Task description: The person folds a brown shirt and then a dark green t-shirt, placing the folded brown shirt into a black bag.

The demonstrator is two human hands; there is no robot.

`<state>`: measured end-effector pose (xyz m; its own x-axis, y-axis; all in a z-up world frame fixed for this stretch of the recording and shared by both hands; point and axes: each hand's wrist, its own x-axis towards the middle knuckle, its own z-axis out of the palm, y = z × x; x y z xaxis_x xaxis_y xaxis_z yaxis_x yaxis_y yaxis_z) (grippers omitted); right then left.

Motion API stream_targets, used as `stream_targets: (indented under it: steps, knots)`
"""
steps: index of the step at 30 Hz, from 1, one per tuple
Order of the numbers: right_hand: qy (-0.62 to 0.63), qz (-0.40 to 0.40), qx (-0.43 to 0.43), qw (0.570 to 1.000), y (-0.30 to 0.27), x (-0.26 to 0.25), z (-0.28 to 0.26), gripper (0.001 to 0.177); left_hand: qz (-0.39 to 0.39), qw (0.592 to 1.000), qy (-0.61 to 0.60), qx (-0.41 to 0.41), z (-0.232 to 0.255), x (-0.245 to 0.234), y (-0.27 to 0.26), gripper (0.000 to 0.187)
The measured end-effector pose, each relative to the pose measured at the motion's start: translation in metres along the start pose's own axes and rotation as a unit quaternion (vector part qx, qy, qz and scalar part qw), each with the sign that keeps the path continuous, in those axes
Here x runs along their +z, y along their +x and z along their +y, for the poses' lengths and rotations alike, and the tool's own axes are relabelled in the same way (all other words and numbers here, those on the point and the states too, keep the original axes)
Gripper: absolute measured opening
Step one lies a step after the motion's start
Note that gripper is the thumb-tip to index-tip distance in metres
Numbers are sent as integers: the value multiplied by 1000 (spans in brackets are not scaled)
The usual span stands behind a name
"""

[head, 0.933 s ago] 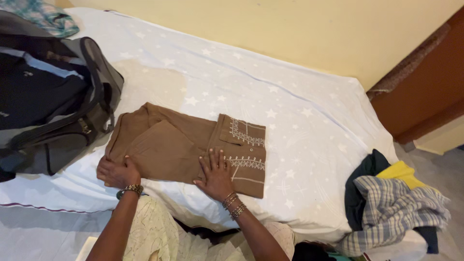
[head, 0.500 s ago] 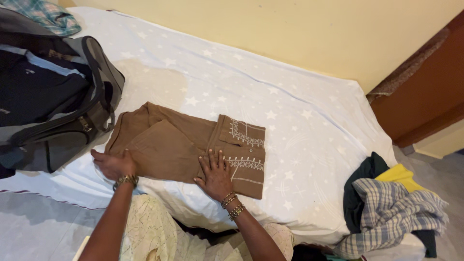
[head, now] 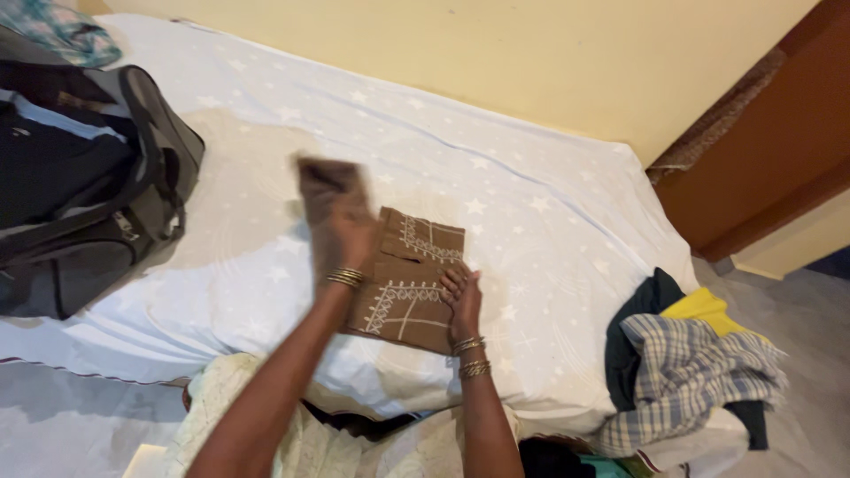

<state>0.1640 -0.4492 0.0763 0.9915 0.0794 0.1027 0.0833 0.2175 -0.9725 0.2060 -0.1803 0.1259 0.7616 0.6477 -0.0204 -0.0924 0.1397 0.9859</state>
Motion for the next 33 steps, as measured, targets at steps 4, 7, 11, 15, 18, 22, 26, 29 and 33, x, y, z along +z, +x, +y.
stream_targets:
  steps: [4, 7, 11, 15, 18, 22, 26, 29, 33]
  knots:
    - [147, 9, 127, 981, 10, -36, -20, 81, -122, 925, 360, 15, -23, 83, -142, 58]
    - [182, 2, 132, 974, 11, -46, -23, 76, -139, 878, 328, 319, -42, 61, -212, 77]
    - [211, -51, 145, 965, 17, -45, -19, 70, -195, 817, 408, 358, -52, 41, -236, 77]
    - [234, -14, 168, 958, 17, -37, -19, 60, -214, 798, 435, 358, -37, 41, -244, 81]
    - [154, -57, 117, 980, 15, -30, -24, 65, -338, 803, 327, 365, -28, 32, -248, 81]
    - [38, -96, 64, 993, 21, -29, -14, 86, -251, 696, 433, 515, -12, -16, -225, 78]
    - [-27, -119, 17, 992, 40, -37, -1, 88, -133, 762, 520, 363, 18, -86, -198, 99]
    - [8, -110, 45, 993, 40, -34, -4, 85, -106, 791, 530, 287, 24, -124, -189, 94]
    - [-1, -72, 99, 992, 39, -27, -11, 85, -116, 824, 464, 302, 11, -140, -175, 89]
